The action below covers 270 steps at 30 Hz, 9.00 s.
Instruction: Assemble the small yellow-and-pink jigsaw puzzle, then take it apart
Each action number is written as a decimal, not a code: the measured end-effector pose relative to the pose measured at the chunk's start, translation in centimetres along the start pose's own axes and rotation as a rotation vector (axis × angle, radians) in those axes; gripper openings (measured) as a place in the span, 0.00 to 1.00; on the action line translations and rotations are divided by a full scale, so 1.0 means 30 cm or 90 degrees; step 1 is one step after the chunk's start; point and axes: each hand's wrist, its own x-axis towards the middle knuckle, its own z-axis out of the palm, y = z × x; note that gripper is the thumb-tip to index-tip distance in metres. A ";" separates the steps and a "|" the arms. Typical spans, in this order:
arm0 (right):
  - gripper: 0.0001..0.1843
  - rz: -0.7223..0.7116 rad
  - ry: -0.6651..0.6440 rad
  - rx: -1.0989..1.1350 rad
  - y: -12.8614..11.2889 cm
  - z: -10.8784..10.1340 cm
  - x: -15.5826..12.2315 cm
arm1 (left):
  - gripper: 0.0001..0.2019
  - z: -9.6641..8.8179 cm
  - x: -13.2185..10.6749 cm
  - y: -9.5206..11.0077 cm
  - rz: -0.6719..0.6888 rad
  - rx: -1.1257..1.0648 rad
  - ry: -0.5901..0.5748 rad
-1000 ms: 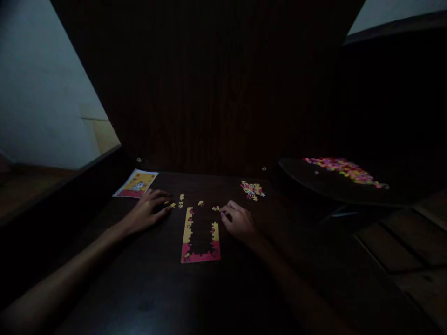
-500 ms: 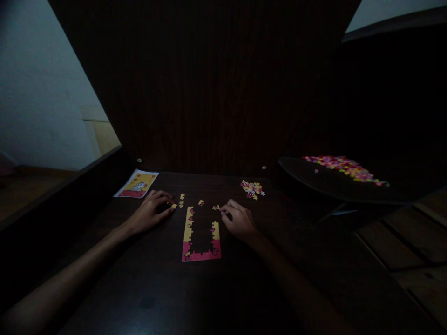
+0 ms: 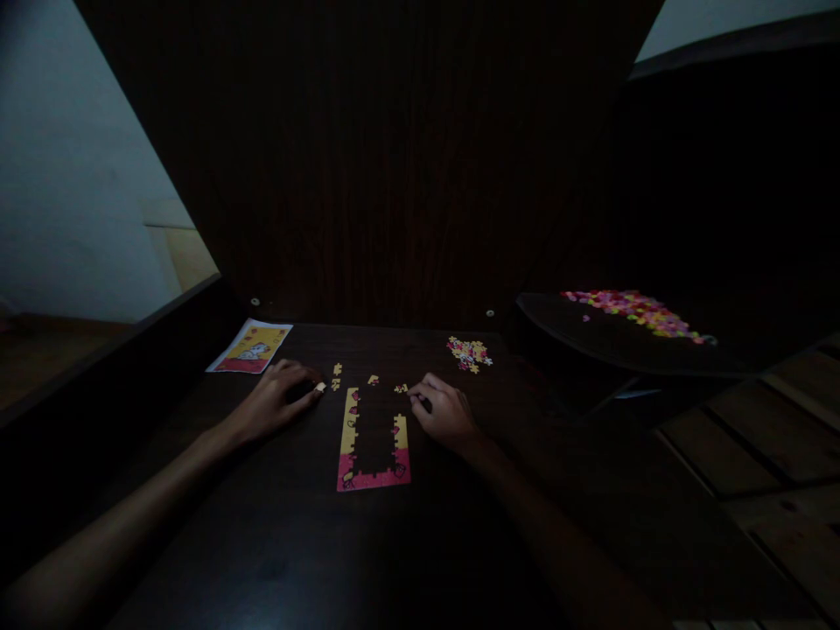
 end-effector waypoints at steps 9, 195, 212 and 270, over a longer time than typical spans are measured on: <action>0.10 0.005 -0.005 0.003 -0.009 -0.009 0.001 | 0.12 -0.005 -0.005 0.011 0.042 0.012 -0.041; 0.07 0.016 -0.049 0.184 -0.074 -0.036 0.001 | 0.17 -0.001 0.070 0.201 0.113 0.099 0.000; 0.08 0.013 0.006 0.181 -0.067 -0.029 0.000 | 0.12 -0.153 0.058 -0.076 0.018 -0.034 -0.194; 0.03 -0.024 -0.034 0.199 -0.054 -0.005 -0.018 | 0.08 0.137 0.271 0.254 0.043 -0.272 -0.211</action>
